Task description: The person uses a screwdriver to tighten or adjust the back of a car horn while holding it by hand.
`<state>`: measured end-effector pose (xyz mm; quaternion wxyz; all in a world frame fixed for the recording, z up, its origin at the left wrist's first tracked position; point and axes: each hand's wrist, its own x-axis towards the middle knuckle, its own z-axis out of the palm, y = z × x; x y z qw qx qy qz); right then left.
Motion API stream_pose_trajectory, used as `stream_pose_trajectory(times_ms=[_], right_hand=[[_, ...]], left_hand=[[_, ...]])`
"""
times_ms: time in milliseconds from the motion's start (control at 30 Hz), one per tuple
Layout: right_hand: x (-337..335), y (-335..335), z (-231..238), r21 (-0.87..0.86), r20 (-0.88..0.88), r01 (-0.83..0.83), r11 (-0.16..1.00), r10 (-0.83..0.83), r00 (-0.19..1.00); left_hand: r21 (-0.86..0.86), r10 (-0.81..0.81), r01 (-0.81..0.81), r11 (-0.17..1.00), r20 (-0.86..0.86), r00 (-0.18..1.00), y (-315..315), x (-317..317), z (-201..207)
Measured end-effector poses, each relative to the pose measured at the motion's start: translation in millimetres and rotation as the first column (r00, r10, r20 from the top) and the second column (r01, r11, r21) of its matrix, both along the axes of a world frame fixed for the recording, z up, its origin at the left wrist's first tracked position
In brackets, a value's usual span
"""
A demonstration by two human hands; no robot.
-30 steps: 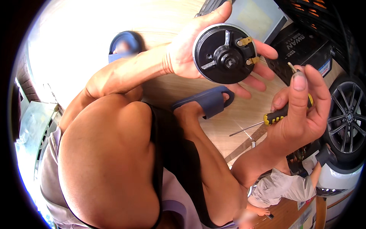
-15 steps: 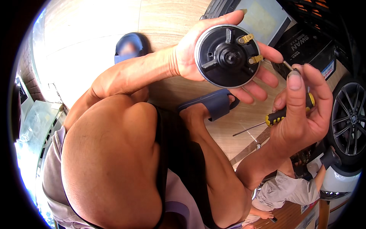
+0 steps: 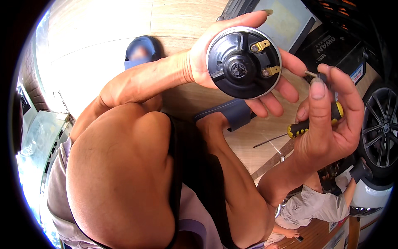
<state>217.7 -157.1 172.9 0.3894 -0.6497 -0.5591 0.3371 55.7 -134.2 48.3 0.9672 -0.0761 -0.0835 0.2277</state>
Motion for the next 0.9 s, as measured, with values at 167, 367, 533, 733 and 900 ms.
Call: stream_pose_trajectory(times_ms=[167,367,533,733,900], right_hand=[[-1.7,-0.9,0.3,0.022,0.003,0.005,1.0,-0.005,1.0],[-1.1,-1.5,-0.4,0.031,0.024,-0.006,0.999,0.006,1.0],[-1.6,-3.7,-1.3,0.014,0.019,0.005,1.0,-0.006,1.0],[4.0,-3.9,-3.1,0.011,-0.047,-0.005,1.0,0.005,0.999],[3.3,-0.3,2.6,0.013,-0.028,0.019,1.0,-0.019,0.999]], left_hand=[[0.013,0.006,-0.006,1.0,-0.006,1.0,-0.4,0.1,-0.3],[0.024,0.033,-0.032,0.999,-0.033,0.999,-1.1,1.9,-0.1],[-0.002,0.023,-0.023,1.0,-0.022,0.999,-0.6,1.4,-2.3],[0.002,0.076,-0.076,0.997,-0.036,0.996,-0.8,1.7,-6.5],[0.001,0.072,-0.072,0.997,-0.015,0.997,3.1,5.6,-7.8]])
